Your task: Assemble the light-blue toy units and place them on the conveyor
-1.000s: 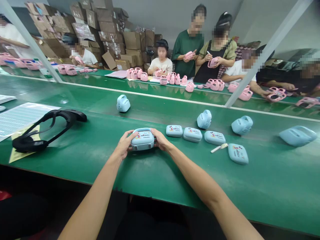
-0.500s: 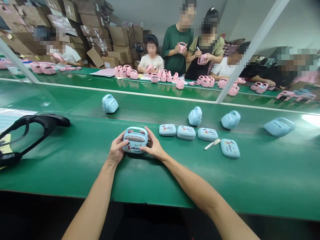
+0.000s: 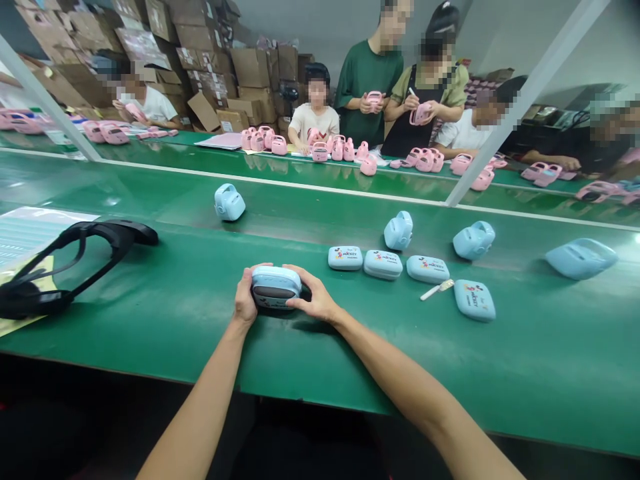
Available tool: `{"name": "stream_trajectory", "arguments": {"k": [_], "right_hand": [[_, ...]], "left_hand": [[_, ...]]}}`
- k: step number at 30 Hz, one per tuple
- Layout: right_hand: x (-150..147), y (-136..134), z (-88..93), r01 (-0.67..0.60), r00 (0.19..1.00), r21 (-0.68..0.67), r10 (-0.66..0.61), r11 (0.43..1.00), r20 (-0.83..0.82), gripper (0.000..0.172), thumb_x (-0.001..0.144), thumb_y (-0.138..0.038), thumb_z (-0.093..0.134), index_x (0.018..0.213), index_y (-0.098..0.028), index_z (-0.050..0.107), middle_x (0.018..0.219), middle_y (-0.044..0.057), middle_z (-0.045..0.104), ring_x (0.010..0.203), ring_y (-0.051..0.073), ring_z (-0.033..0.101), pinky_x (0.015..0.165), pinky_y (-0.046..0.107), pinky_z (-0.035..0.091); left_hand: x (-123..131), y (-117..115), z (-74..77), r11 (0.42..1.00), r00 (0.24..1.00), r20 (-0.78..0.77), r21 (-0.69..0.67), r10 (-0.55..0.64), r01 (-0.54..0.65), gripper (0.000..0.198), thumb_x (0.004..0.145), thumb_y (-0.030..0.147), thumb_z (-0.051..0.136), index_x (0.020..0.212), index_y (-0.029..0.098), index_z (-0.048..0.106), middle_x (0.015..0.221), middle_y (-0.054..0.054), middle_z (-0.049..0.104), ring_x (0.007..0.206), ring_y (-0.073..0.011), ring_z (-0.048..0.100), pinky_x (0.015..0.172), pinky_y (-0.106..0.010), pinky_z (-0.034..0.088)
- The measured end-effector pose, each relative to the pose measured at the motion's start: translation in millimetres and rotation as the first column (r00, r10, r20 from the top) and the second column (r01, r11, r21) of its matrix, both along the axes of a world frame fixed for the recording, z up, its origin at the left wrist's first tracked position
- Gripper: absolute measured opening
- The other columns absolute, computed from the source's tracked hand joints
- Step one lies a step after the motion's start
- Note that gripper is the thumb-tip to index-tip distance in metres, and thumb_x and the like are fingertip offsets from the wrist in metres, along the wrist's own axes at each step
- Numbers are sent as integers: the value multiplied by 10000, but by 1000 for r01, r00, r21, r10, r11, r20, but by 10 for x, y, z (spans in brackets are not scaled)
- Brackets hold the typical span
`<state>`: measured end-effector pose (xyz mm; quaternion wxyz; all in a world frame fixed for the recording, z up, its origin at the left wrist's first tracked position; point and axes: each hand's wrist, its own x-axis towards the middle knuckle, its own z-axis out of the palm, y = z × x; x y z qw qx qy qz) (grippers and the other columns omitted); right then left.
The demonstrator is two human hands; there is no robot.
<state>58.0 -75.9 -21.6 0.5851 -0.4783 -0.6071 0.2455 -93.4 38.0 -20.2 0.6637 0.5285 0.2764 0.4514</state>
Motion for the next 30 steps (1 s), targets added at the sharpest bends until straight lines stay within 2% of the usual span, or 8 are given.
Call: {"name": "stream_trajectory", "arguments": {"k": [3, 6, 11, 16, 19, 23, 26, 30], "right_hand": [[7, -5, 137, 58, 996, -47, -61, 997, -64, 427, 866, -566, 644, 1109, -219, 699, 1450, 112, 584, 1381, 265, 498, 1189, 417, 310], [39, 63, 303, -13, 982, -163, -18, 987, -187, 327, 782, -529, 749, 804, -205, 711, 1382, 100, 633, 1329, 281, 528, 1150, 424, 326], [348, 426, 571, -13, 901, -515, -214, 857, -378, 394, 588, -485, 851, 740, -146, 721, 931, 118, 739, 823, 233, 660, 713, 351, 502], [975, 867, 824, 248, 872, -509, -420, 824, -254, 346, 668, -466, 769, 778, -150, 683, 778, 85, 713, 691, 195, 641, 612, 319, 507], [1271, 1007, 831, 457, 826, -436, -551, 775, -114, 295, 682, -451, 731, 763, -174, 673, 913, 105, 753, 868, 251, 695, 709, 342, 537], [1479, 1013, 643, 666, 730, -337, -674, 666, 110, 226, 619, -403, 755, 623, -196, 666, 1073, 125, 764, 1170, 342, 645, 929, 370, 503], [1571, 953, 517, 728, 684, -303, -681, 614, 262, 225, 629, -404, 754, 606, -191, 689, 1111, 131, 763, 1180, 354, 648, 981, 376, 478], [1674, 883, 517, 728, 679, -306, -586, 613, 442, 210, 705, -388, 735, 707, -180, 761, 921, 89, 792, 992, 290, 723, 865, 320, 517]], "left_hand": [[-9, -8, -20, 999, 999, 16, 23, 44, -44, 662, 811, 742, 554, 1043, 148, 732, 1000, -108, 777, 928, -280, 720, 843, -380, 539], [-23, -13, -51, 990, 990, 53, 37, 132, -134, 599, 815, 694, 584, 1088, 176, 711, 1124, -106, 746, 1003, -269, 694, 861, -366, 532], [-44, 8, -107, 976, 966, 141, -73, 214, -206, 566, 824, 597, 634, 1273, 259, 568, 1138, -76, 696, 991, -236, 695, 833, -371, 552], [-53, -34, -119, 984, 974, 152, -84, 170, -159, 562, 845, 529, 649, 1314, 254, 507, 1091, -69, 683, 939, -224, 714, 873, -405, 554], [-47, -71, -112, 989, 982, 130, -74, 139, -130, 566, 851, 533, 641, 1316, 236, 512, 1051, -66, 705, 888, -216, 727, 866, -393, 550], [-34, -83, -110, 990, 986, 102, -60, 134, -129, 537, 845, 529, 646, 1273, 218, 553, 983, -63, 732, 860, -217, 734, 842, -374, 548], [-22, -67, -99, 992, 990, 66, -45, 124, -121, 500, 806, 517, 688, 1185, 200, 609, 913, -60, 744, 836, -222, 731, 825, -371, 550], [-8, -37, -35, 994, 994, 1, -29, 109, -109, 483, 719, 509, 755, 1065, 187, 653, 837, -52, 746, 799, -221, 721, 822, -375, 554]]}}
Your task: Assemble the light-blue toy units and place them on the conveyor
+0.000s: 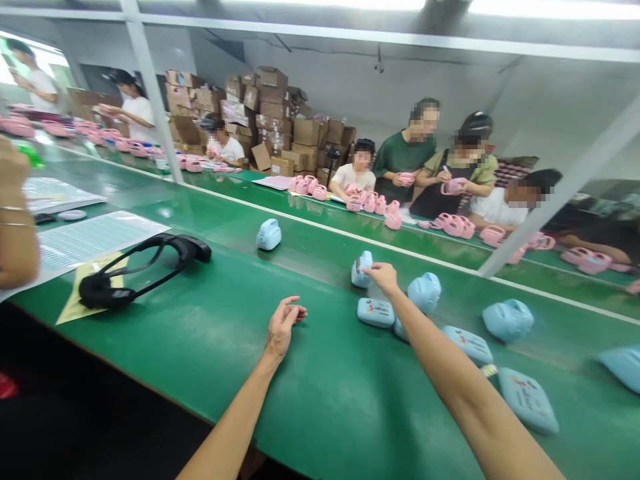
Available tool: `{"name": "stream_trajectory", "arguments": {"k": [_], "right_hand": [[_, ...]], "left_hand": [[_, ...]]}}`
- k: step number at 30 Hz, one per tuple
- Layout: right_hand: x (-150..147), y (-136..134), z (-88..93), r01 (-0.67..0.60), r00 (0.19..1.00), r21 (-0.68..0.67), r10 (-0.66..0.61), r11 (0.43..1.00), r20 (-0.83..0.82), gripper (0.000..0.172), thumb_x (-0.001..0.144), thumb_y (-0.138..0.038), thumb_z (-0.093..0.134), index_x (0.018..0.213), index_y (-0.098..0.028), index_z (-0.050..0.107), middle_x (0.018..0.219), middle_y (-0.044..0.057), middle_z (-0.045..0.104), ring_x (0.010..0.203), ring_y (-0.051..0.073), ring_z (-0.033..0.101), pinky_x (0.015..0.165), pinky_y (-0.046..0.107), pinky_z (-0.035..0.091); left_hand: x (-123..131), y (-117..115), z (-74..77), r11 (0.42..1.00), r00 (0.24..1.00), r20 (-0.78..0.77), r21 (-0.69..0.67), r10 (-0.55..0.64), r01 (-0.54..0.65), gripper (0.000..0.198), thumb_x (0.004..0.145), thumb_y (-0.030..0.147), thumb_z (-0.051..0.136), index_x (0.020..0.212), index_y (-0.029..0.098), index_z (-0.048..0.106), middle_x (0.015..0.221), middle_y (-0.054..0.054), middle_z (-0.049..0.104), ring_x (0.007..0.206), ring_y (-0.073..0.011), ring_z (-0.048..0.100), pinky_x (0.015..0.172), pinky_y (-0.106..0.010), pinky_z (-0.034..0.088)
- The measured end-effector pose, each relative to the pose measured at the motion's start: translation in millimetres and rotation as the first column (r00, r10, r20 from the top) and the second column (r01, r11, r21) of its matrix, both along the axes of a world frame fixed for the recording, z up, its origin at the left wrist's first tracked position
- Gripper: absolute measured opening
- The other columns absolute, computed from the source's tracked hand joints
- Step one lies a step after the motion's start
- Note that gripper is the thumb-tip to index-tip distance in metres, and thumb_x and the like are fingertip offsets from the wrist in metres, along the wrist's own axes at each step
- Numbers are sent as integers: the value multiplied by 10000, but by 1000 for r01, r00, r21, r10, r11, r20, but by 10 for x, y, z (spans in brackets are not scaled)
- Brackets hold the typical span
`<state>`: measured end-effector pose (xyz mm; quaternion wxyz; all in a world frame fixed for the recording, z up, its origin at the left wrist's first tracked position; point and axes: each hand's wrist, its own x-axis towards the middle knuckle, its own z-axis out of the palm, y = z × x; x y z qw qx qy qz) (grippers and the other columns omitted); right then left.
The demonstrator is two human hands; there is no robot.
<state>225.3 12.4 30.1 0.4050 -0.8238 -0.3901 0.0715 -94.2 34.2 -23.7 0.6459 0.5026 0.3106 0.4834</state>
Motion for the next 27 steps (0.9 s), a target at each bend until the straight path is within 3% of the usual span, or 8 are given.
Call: {"name": "stream_trajectory", "arguments": {"k": [3, 6, 12, 14, 17, 21, 25, 27], "right_hand": [[81, -36, 98, -41, 996, -110, 49, 993, 71, 204, 778, -359, 707, 840, -189, 801, 867, 51, 793, 892, 229, 736, 796, 268, 526], [209, -124, 257, -17, 984, -193, 50, 981, 169, 215, 800, -317, 720, 966, -210, 804, 978, 44, 786, 942, 204, 724, 845, 247, 523], [588, -706, 535, 294, 906, -275, -175, 915, 385, 409, 895, -288, 613, 1284, -169, 658, 1438, 215, 532, 1320, 338, 534, 1008, 443, 476], [689, -912, 543, 363, 894, -324, -228, 874, 386, 412, 909, -318, 587, 1259, -113, 659, 1398, 280, 534, 1288, 393, 554, 980, 509, 482], [766, -1091, 523, 367, 912, -393, -241, 843, 333, 375, 930, -303, 529, 1201, -96, 687, 1206, 274, 659, 1120, 369, 670, 898, 471, 521], [735, -1123, 644, 296, 933, -352, -190, 888, 305, 437, 946, -249, 479, 1347, -145, 618, 1166, 204, 717, 1090, 307, 692, 900, 383, 512], [581, -1092, 995, 188, 943, -221, -113, 957, 314, 467, 948, -248, 475, 1395, -189, 597, 1207, 131, 723, 1124, 271, 663, 958, 336, 472], [436, -1095, 1163, 115, 951, -165, -61, 980, 302, 454, 933, -250, 501, 1367, -202, 624, 1151, 88, 737, 1042, 235, 671, 915, 300, 477]], "left_hand": [[-1, 36, 55, 1000, 999, -41, 0, -2, 2, 498, 654, 519, 796, 1006, 190, 667, 816, -47, 746, 793, -230, 721, 833, -391, 561], [-14, 91, 77, 1000, 998, -66, 5, -13, 13, 532, 587, 537, 837, 955, 188, 676, 796, -46, 745, 786, -242, 723, 834, -406, 573], [-25, 161, 79, 998, 996, -85, 53, -17, 22, 592, 519, 615, 869, 892, 188, 700, 776, -63, 746, 778, -271, 730, 822, -435, 597], [-17, 152, 96, 998, 996, -82, 60, -22, 27, 595, 502, 621, 879, 879, 194, 708, 766, -61, 745, 772, -272, 732, 819, -437, 602], [-8, 137, 125, 998, 996, -83, 66, -18, 23, 585, 494, 614, 888, 866, 198, 713, 750, -60, 741, 753, -276, 732, 794, -438, 610], [-22, 162, 116, 997, 996, -90, 71, -15, 21, 584, 494, 604, 892, 874, 201, 707, 748, -58, 737, 757, -272, 730, 802, -432, 607], [-7, 177, 64, 995, 992, -126, 95, -3, 16, 593, 533, 612, 869, 933, 209, 695, 801, -63, 734, 798, -273, 719, 874, -451, 585], [47, 99, 93, 983, 988, -148, 181, 47, -20, 597, 538, 562, 884, 991, 221, 699, 902, -75, 734, 863, -285, 711, 926, -477, 563]]}}
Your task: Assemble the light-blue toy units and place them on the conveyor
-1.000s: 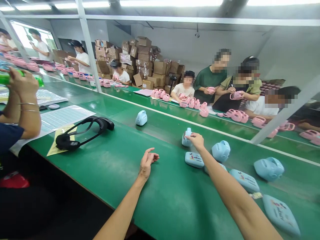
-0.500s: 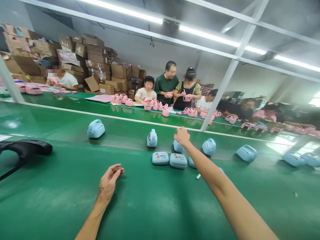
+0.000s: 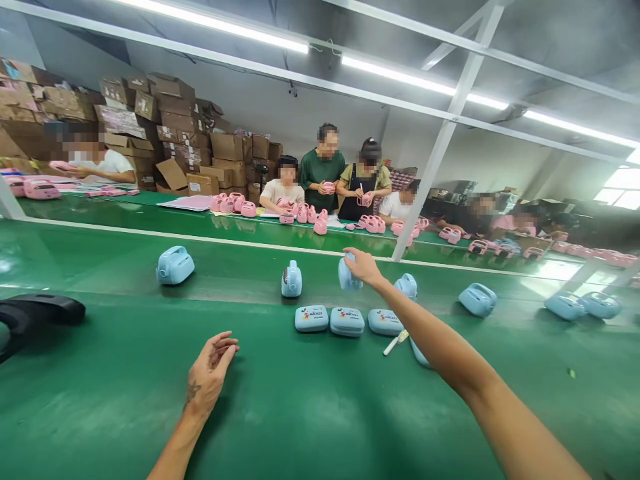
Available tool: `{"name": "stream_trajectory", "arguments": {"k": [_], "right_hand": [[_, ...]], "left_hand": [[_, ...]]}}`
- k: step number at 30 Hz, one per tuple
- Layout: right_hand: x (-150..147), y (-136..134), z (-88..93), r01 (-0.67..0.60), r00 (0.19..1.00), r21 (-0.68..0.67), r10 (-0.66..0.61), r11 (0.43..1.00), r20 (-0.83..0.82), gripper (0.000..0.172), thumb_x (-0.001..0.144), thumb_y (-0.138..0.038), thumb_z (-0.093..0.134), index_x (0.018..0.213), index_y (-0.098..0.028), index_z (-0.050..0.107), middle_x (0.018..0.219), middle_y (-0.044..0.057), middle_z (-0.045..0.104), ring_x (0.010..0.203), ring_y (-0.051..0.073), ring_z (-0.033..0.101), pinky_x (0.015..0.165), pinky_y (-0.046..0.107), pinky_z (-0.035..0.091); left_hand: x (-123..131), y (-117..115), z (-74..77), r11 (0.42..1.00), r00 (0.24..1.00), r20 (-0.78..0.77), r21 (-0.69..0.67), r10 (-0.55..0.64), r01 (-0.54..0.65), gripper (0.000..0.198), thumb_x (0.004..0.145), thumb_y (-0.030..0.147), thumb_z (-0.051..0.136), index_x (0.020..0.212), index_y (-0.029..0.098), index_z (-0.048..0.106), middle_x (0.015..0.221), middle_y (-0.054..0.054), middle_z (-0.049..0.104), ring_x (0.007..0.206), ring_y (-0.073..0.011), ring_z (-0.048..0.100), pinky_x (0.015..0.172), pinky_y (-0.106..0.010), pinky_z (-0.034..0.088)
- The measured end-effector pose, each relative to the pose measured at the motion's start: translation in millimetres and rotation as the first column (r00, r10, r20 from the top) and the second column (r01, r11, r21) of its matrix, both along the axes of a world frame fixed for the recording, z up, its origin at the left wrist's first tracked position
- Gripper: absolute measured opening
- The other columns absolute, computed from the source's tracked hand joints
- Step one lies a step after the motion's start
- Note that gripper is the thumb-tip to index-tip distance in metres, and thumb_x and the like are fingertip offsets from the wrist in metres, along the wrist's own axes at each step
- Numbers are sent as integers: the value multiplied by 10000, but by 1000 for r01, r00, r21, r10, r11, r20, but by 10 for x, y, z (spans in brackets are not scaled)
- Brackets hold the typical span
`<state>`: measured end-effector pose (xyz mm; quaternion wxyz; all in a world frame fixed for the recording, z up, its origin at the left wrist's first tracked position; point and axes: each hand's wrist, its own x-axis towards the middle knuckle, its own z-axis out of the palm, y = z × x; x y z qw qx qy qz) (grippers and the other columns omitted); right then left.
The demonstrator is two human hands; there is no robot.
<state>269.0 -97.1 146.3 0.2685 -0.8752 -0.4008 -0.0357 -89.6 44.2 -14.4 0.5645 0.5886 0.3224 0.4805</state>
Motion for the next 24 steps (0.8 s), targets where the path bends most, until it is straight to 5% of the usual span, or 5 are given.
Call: {"name": "stream_trajectory", "arguments": {"k": [5, 13, 16, 20, 24], "right_hand": [[-672, -66, 92, -290, 906, 122, 313, 949, -286, 360, 874, -293, 586, 1198, -207, 719, 700, -33, 641, 556, 109, 511, 537, 217, 391], [-1544, -161, -83, -595, 231, 335, 555, 730, -799, 580, 828, -585, 692, 1279, -225, 630, 577, -67, 539, 440, 98, 465, 423, 212, 355], [-1244, -72, -76, -633, 416, 270, 614, 725, -671, 515, 875, -535, 670, 1275, -212, 649, 754, 2, 696, 537, 127, 614, 511, 240, 482], [-694, 50, -207, -497, 860, -45, 485, 866, -159, 259, 844, -258, 741, 1095, -198, 757, 957, 45, 758, 804, 170, 699, 761, 277, 541], [-546, 97, -510, -505, 857, -277, 512, 817, -53, 514, 698, -254, 884, 1178, -146, 735, 1164, 140, 726, 1062, 276, 678, 936, 346, 511]], "left_hand": [[204, -516, 366, 943, 980, -54, 264, -194, 201, 780, 387, 259, 982, 1126, 301, 735, 1437, -113, 569, 1408, -407, 444, 1185, -584, 308], [124, -1006, 353, 923, 939, 45, 207, -342, 326, 854, 308, 115, 979, 1105, 338, 767, 1400, -103, 621, 1466, -450, 359, 1200, -628, 251], [-51, -1069, 97, 962, 952, 215, -119, -218, 247, 1012, 348, 142, 980, 1290, 346, 672, 1338, -90, 671, 1354, -446, 513, 1095, -567, 468], [-275, -1082, -81, 795, 886, 454, -502, -95, 342, 904, 523, 383, 951, 1359, 319, 612, 1246, -87, 735, 1254, -422, 613, 974, -529, 581], [-392, -1066, -40, 646, 823, 565, -649, 56, 402, 776, 650, 528, 869, 1357, 333, 615, 1209, -94, 755, 1221, -425, 639, 969, -635, 552]]}}
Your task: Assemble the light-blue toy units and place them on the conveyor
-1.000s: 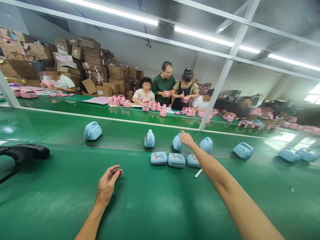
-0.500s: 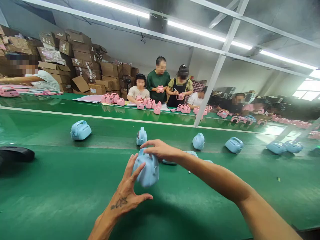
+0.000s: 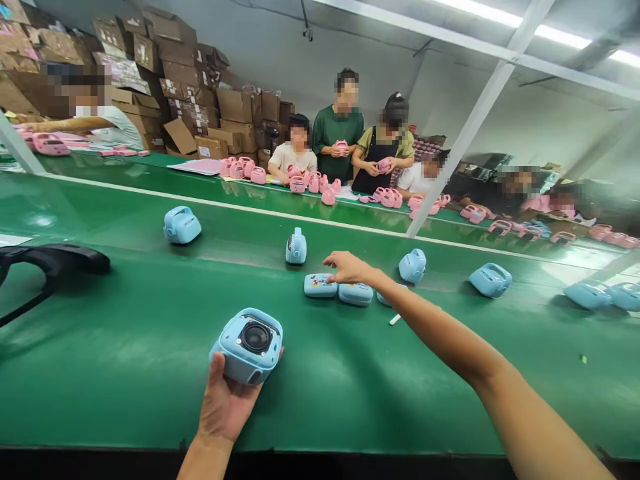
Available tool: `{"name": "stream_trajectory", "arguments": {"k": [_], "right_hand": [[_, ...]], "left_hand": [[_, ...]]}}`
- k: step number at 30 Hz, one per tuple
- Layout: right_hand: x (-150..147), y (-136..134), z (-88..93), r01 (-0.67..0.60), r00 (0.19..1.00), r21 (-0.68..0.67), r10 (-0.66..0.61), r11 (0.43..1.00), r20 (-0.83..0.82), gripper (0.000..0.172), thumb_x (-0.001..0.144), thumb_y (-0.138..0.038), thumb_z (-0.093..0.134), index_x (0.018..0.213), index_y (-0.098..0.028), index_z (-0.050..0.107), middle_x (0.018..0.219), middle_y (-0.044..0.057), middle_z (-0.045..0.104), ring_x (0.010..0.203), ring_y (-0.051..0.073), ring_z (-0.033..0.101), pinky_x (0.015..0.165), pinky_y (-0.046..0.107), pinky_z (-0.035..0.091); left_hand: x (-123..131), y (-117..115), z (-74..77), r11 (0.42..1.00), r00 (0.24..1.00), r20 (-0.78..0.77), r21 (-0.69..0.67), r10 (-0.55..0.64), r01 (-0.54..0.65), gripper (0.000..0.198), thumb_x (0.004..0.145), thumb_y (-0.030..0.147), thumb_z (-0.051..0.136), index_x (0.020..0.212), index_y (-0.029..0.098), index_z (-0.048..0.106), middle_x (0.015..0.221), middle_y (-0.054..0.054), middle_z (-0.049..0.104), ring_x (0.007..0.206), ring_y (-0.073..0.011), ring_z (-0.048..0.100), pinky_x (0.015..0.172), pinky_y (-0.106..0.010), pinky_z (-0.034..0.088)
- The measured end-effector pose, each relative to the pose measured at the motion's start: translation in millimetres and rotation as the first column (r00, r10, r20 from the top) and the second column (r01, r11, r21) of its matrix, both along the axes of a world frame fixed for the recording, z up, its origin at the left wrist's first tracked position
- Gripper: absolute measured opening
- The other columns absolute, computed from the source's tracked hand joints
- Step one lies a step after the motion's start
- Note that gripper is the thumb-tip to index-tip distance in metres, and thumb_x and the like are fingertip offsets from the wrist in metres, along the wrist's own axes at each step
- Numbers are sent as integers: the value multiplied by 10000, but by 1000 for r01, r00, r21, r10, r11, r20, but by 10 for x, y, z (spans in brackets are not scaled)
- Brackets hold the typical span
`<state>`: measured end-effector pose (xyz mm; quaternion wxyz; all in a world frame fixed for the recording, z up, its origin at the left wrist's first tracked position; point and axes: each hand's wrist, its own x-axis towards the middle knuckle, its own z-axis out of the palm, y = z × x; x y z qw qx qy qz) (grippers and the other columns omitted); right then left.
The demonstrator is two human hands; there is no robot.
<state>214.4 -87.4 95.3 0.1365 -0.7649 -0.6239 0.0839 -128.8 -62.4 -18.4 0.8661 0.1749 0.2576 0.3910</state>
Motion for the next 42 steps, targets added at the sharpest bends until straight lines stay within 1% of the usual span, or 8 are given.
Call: {"name": "stream_trajectory", "arguments": {"k": [3, 6, 11, 17, 22, 29, 35, 42], "right_hand": [[-94, 49, -205, -93, 981, -116, 111, 989, 159, 753, 654, -376, 922, 1309, -122, 653, 1300, 199, 644, 1200, 342, 609, 994, 394, 483], [-160, 132, -316, -114, 943, -229, 179, 967, 282, 831, 668, -432, 911, 1388, -170, 591, 1324, 185, 622, 1205, 341, 602, 938, 369, 500], [-145, 207, -310, -147, 941, -271, 219, 951, 259, 761, 724, -368, 875, 1422, -266, 588, 1260, 124, 681, 1123, 305, 660, 844, 304, 493], [-167, 152, -258, -232, 928, -274, 297, 933, 226, 655, 796, -216, 749, 1432, -265, 596, 1188, 114, 706, 1043, 269, 683, 833, 286, 474], [-220, 137, -248, -228, 930, -284, 295, 931, 221, 718, 764, -205, 721, 1464, -235, 562, 1206, 137, 682, 1039, 287, 675, 832, 299, 486], [-312, 125, -328, -214, 892, -321, 319, 923, 322, 783, 750, -160, 693, 1501, -274, 507, 1213, 165, 631, 1055, 323, 647, 820, 343, 504], [-356, 92, -360, -208, 848, -347, 346, 914, 402, 747, 789, -129, 675, 1497, -270, 481, 1184, 157, 610, 1029, 300, 629, 793, 337, 522], [-395, 74, -459, -185, 850, -310, 310, 933, 426, 757, 777, -88, 680, 1490, -257, 490, 1206, 172, 599, 1047, 314, 608, 807, 359, 532]], "left_hand": [[-24, -21, 58, 996, 993, 110, -77, -35, 44, 719, 719, 529, 827, 1375, 334, 604, 1250, -108, 738, 1238, -433, 627, 989, -652, 531], [-30, -45, 71, 991, 983, 162, -94, -82, 98, 695, 775, 536, 780, 1407, 328, 581, 1273, -124, 726, 1248, -435, 619, 1001, -637, 527], [-27, -57, 52, 990, 987, 136, -96, -85, 99, 689, 815, 546, 737, 1441, 334, 546, 1272, -126, 725, 1224, -420, 640, 999, -633, 529], [-15, -72, 69, 992, 991, 122, -104, -63, 76, 698, 804, 556, 742, 1436, 334, 547, 1274, -119, 725, 1210, -419, 649, 992, -622, 537], [-21, -79, 88, 993, 992, 105, -86, -74, 83, 679, 818, 552, 729, 1432, 323, 551, 1277, -127, 719, 1230, -418, 637, 992, -627, 538], [-18, -82, 102, 986, 997, 70, -156, -41, 52, 702, 807, 542, 748, 1439, 316, 540, 1276, -140, 717, 1211, -438, 643, 963, -644, 547], [-18, -130, 96, 995, 995, 103, -101, -2, 13, 657, 867, 337, 726, 1480, 277, 499, 1287, -176, 705, 1186, -435, 657, 968, -665, 530], [12, -144, 160, 992, 995, 102, -126, 16, -3, 625, 902, 309, 684, 1493, 262, 485, 1253, -185, 718, 1159, -436, 672, 957, -683, 523]]}}
